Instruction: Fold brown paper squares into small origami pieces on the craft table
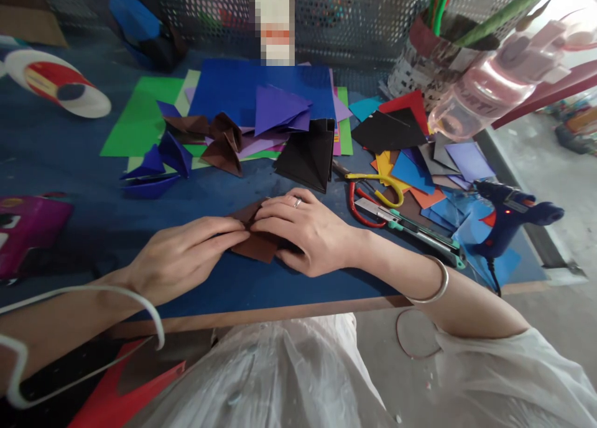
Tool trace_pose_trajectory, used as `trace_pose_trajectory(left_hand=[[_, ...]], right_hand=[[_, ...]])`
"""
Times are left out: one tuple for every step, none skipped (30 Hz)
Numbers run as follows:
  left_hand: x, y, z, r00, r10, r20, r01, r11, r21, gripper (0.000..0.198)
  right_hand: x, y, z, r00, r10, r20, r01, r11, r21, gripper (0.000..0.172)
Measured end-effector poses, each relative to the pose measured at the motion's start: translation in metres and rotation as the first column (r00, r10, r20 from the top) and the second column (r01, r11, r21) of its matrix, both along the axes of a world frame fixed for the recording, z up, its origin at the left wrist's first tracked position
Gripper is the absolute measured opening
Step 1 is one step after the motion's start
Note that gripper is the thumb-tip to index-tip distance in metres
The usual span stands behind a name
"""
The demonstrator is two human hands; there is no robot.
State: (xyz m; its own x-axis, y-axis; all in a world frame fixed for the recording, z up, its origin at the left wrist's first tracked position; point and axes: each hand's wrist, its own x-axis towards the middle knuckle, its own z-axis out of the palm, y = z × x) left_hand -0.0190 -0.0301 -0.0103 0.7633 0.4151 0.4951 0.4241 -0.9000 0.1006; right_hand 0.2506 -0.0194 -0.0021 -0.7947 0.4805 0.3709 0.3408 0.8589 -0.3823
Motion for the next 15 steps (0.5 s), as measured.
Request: trace_pose_trajectory(left_hand=[[0.0, -0.0004, -0.0004, 1.0, -0.004, 0.003, 0.004, 1.0, -0.007, 0.028], [0.0, -0.0008, -0.0008, 1.0, -0.008, 0.004, 0.008, 1.0, -0.017, 0.029], [0.0002, -0.0013, -0.0011, 1.0, -0.012, 0.004, 0.012, 0.999, -0.031, 0.029], [0.0005, -0.0019, -0.0012, 1.0, -0.013, 0.006, 0.013, 0.999, -0.05, 0.029], [0.001, -0.0027, -0.001, 1.0, -0.006, 0.009, 0.006, 0.997, -0.074, 0.03], [0.0016, -0.0034, -0.0005, 1.0, 0.01, 0.017, -0.009, 0.995, -0.101, 0.029], [0.0023, -0.0042, 0.0003, 0.999, 0.032, 0.025, -0.028, 0.992, -0.126, 0.03], [0.0029, -0.0049, 0.0011, 0.998, 0.054, 0.029, -0.049, 0.987, -0.15, 0.031], [0.0034, -0.0053, 0.0018, 0.997, 0.069, 0.031, -0.063, 0.984, -0.166, 0.032], [0.0038, -0.0056, 0.0024, 0.997, 0.072, 0.031, -0.065, 0.983, -0.172, 0.033], [0.0039, -0.0057, 0.0027, 0.998, 0.062, 0.026, -0.057, 0.984, -0.17, 0.034], [0.0038, -0.0056, 0.0027, 0.999, 0.048, 0.019, -0.044, 0.986, -0.161, 0.035], [0.0035, -0.0054, 0.0024, 0.999, 0.034, 0.008, -0.033, 0.988, -0.149, 0.034], [0.0031, -0.0053, 0.0019, 1.0, 0.025, -0.002, -0.025, 0.991, -0.133, 0.033], [0.0026, -0.0052, 0.0013, 1.0, 0.018, -0.009, -0.019, 0.993, -0.116, 0.032]], right_hand=[[0.0, 0.0, -0.0012, 1.0, 0.003, -0.006, -0.003, 1.0, 0.021, 0.04], [0.0001, 0.0002, -0.0026, 1.0, 0.004, -0.011, -0.004, 0.999, 0.049, 0.036], [0.0005, 0.0005, -0.0041, 1.0, 0.008, -0.014, -0.007, 0.997, 0.082, 0.032], [0.0011, 0.0008, -0.0056, 1.0, 0.017, -0.015, -0.015, 0.993, 0.115, 0.029], [0.0017, 0.0012, -0.007, 1.0, 0.028, -0.013, -0.026, 0.989, 0.143, 0.026], [0.0024, 0.0015, -0.0081, 0.999, 0.038, -0.008, -0.036, 0.986, 0.164, 0.024], [0.003, 0.0018, -0.0089, 0.999, 0.045, -0.001, -0.044, 0.983, 0.18, 0.024], [0.0035, 0.002, -0.0092, 0.999, 0.048, 0.008, -0.049, 0.98, 0.192, 0.024], [0.0037, 0.0021, -0.0092, 0.999, 0.049, 0.014, -0.051, 0.978, 0.203, 0.024], [0.0038, 0.0021, -0.0088, 0.999, 0.049, 0.02, -0.052, 0.976, 0.213, 0.024], [0.0038, 0.0022, -0.0082, 0.999, 0.048, 0.025, -0.053, 0.974, 0.221, 0.024], [0.0037, 0.0022, -0.0076, 0.998, 0.05, 0.03, -0.056, 0.972, 0.228, 0.024], [0.0035, 0.0024, -0.0069, 0.998, 0.054, 0.032, -0.06, 0.971, 0.234, 0.024], [0.0035, 0.0026, -0.0063, 0.998, 0.061, 0.031, -0.066, 0.969, 0.24, 0.024], [0.0035, 0.0028, -0.0059, 0.997, 0.07, 0.024, -0.074, 0.966, 0.247, 0.023]])
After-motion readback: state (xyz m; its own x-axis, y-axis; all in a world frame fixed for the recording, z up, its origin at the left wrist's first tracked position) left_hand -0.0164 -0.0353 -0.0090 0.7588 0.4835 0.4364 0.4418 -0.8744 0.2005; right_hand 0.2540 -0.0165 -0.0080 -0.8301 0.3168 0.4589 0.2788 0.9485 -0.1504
